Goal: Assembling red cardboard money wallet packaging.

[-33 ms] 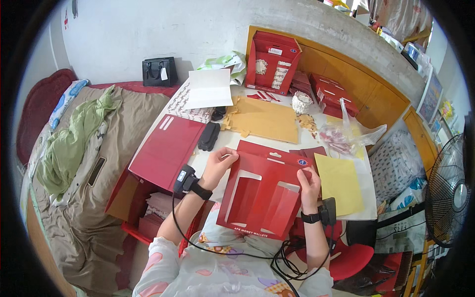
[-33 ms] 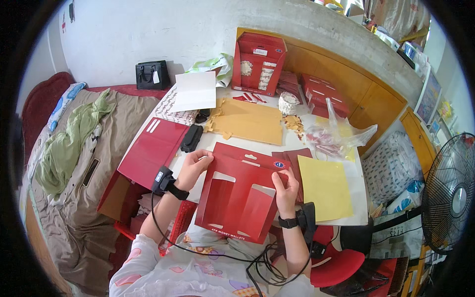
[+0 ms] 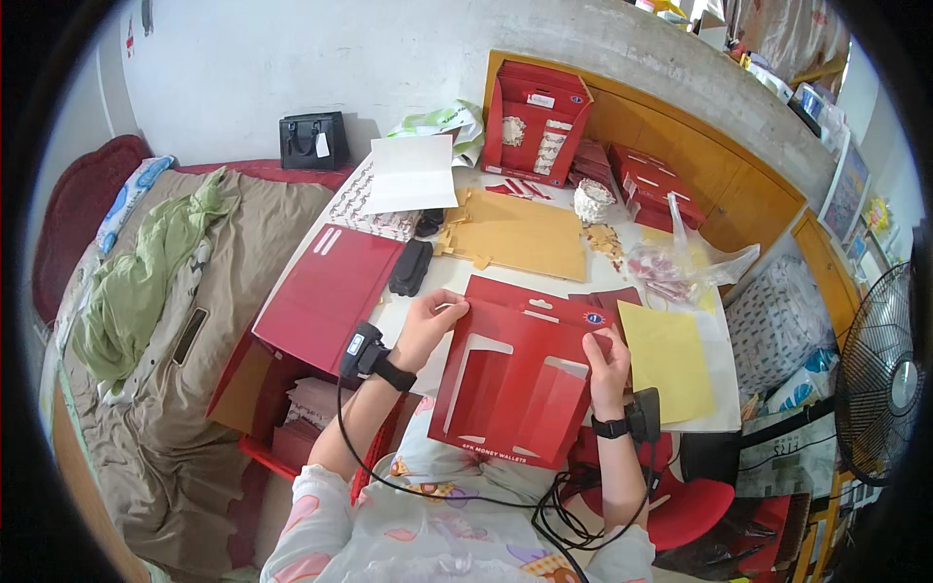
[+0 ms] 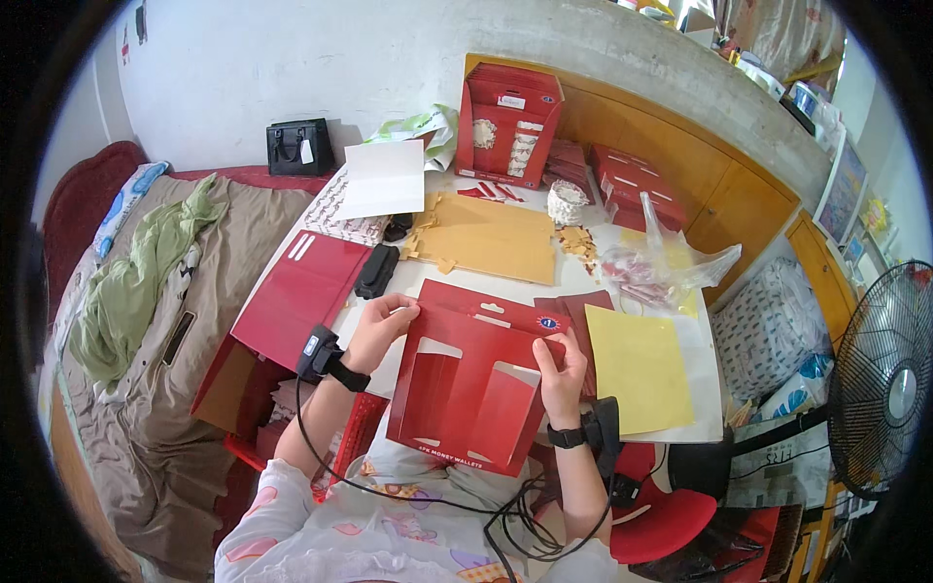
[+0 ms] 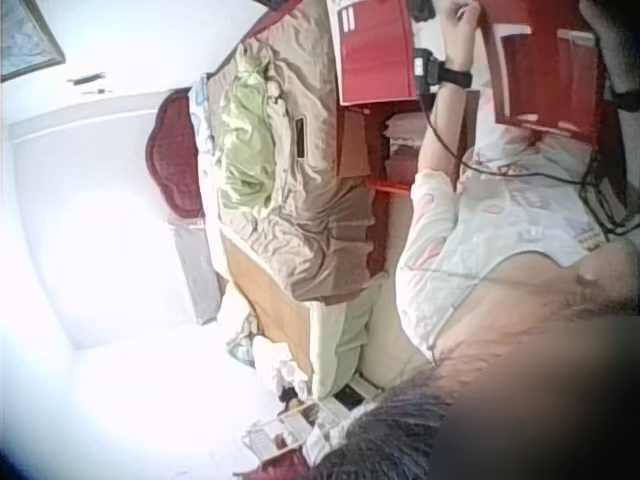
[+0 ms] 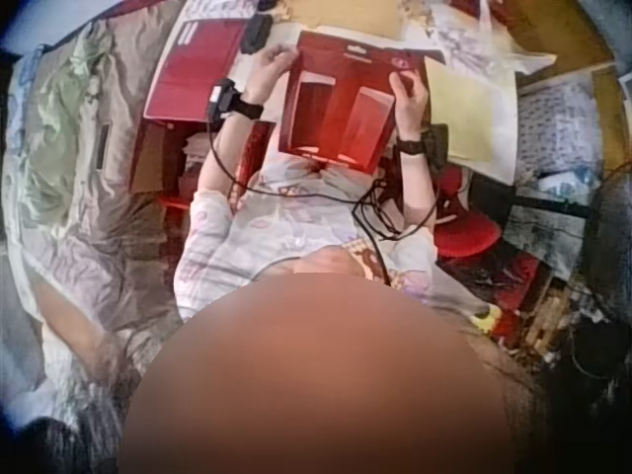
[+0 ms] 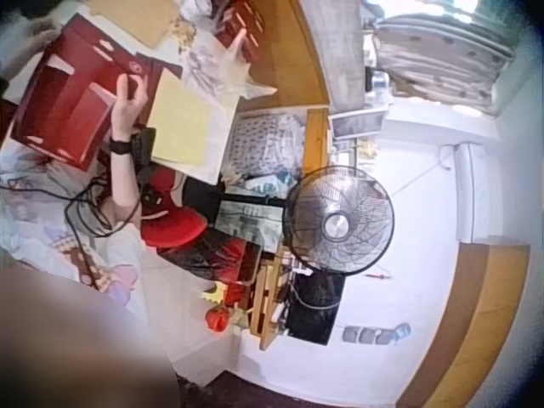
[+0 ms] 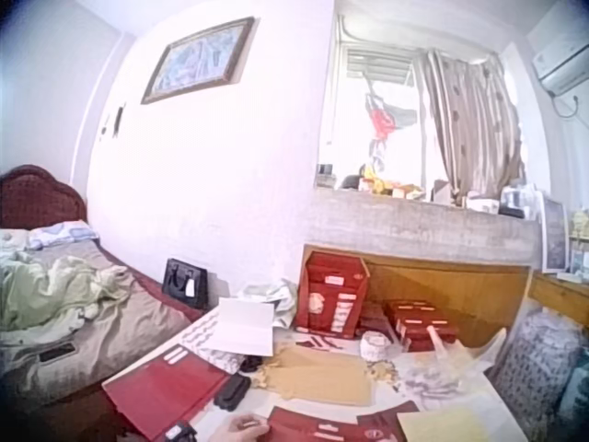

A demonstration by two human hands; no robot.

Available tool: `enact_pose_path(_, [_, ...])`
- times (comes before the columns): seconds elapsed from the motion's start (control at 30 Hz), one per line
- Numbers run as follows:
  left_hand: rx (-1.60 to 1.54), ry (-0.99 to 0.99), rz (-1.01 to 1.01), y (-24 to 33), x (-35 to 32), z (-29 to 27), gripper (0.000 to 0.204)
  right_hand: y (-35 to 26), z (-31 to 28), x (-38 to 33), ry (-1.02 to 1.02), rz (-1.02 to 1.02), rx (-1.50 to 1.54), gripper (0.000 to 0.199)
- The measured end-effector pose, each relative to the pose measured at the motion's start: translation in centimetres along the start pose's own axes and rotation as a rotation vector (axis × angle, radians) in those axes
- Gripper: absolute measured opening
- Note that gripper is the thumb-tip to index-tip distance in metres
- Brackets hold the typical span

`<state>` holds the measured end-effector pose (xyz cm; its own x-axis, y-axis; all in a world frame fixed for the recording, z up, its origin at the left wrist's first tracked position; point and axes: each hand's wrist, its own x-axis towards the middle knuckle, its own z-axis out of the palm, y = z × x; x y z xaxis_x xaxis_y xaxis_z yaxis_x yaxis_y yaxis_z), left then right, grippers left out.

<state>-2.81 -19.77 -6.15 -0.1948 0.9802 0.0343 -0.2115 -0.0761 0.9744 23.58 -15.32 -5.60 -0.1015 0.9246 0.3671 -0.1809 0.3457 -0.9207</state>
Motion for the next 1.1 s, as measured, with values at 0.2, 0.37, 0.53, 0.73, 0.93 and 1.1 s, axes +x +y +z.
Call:
enact_pose_path(0.2, [0.256,0.000,0.182,-0.3,0.1,-0.5,0.016,0.2,-0.4,0.1,-0.054,-0.099,-0.118,0.013])
enact_pose_path(0.37, [0.403,-0.018,0.276,-0.6,-0.2,-0.4,0.017,-0.1,-0.4,0.1,-0.057,-0.158,-0.184,0.012])
enact_pose_path(0.53, [0.527,-0.052,0.305,0.1,-1.0,0.2,0.016,-0.1,-0.9,0.1,-0.082,-0.109,-0.211,0.009])
enact_pose_path(0.73, [0.273,0.184,0.512,-0.8,-1.1,0.9,0.015,-0.3,-0.6,-0.3,-0.093,-0.193,-0.128,0.009])
enact_pose_path(0.93, [0.152,0.162,0.491,-0.3,-1.1,0.5,0.011,0.2,-1.1,-0.4,-0.091,-0.140,0.039,0.013])
enact_pose_path(1.1, [0.038,-0.131,0.340,0.2,-0.6,-0.8,0.005,1.2,-2.4,-0.1,-0.130,-0.117,0.052,0.017])
